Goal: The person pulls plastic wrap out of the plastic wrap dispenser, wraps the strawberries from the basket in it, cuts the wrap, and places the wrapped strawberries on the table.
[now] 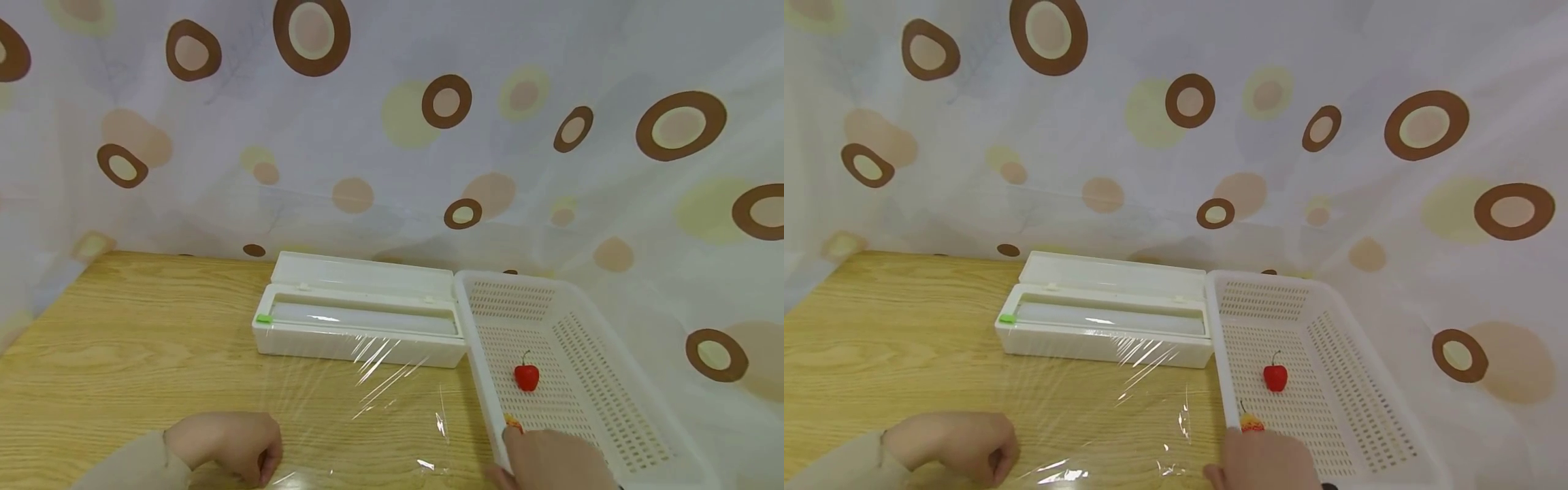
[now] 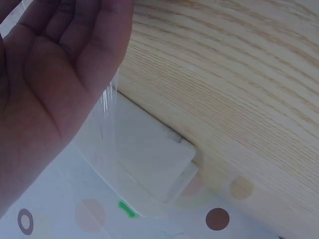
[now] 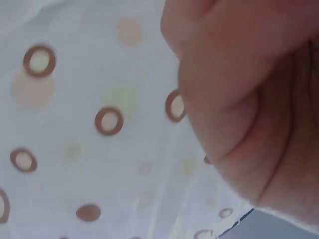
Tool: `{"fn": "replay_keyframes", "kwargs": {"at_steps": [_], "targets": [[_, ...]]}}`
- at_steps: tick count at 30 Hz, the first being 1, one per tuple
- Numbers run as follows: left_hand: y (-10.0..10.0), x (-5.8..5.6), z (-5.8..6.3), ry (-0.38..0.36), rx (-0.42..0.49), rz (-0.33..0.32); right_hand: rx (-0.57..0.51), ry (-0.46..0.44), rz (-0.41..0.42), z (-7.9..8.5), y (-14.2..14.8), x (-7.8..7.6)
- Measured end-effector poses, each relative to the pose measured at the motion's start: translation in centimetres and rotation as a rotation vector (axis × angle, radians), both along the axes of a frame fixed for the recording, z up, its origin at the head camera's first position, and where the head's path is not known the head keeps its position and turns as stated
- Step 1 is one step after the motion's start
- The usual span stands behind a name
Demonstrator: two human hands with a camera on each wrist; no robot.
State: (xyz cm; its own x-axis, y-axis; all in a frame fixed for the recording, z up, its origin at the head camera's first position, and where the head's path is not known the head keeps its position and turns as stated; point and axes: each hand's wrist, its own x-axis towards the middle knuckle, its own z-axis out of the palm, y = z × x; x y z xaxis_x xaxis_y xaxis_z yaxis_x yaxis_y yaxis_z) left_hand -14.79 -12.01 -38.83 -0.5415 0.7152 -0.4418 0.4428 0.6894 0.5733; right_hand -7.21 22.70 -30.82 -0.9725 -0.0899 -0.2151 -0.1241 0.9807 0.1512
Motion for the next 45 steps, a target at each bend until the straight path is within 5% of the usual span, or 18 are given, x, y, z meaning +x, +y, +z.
{"fn": "replay_keyframes", "kwargs": {"at_steps": [3, 9, 17, 23, 29, 38, 45], "targets": [[-0.1, 0.0, -0.1, 0.023, 0.008, -0.023, 0.081, 0.138, 0.04, 2.3, 0.5, -1.2], [-0.1, 0.1, -0.2, 0.051, 0.026, -0.046, 0.048, 0.281, 0.123, 4.0, 1.9, -3.1], [-0.1, 0.1, -0.2, 0.047, 0.014, -0.034, -0.034, 0.06, 0.02, 4.7, 4.6, -8.8], [-0.1, 0.2, -0.1, 0.057, 0.017, -0.031, -0.091, -0.081, -0.024, 3.0, 7.1, -13.0], [0.0, 0.3, 0.2, 0.054, 0.008, -0.027, -0.184, -0.155, -0.045, -0.2, 9.2, -15.4], [0.3, 0.2, 0.3, 0.002, -0.037, 0.018, -0.341, -0.277, -0.192, -3.4, 10.6, -15.6], [0.3, 0.2, 0.3, 0.044, -0.039, -0.012, -0.345, -0.275, -0.195, -4.1, 10.7, -15.6]]}}
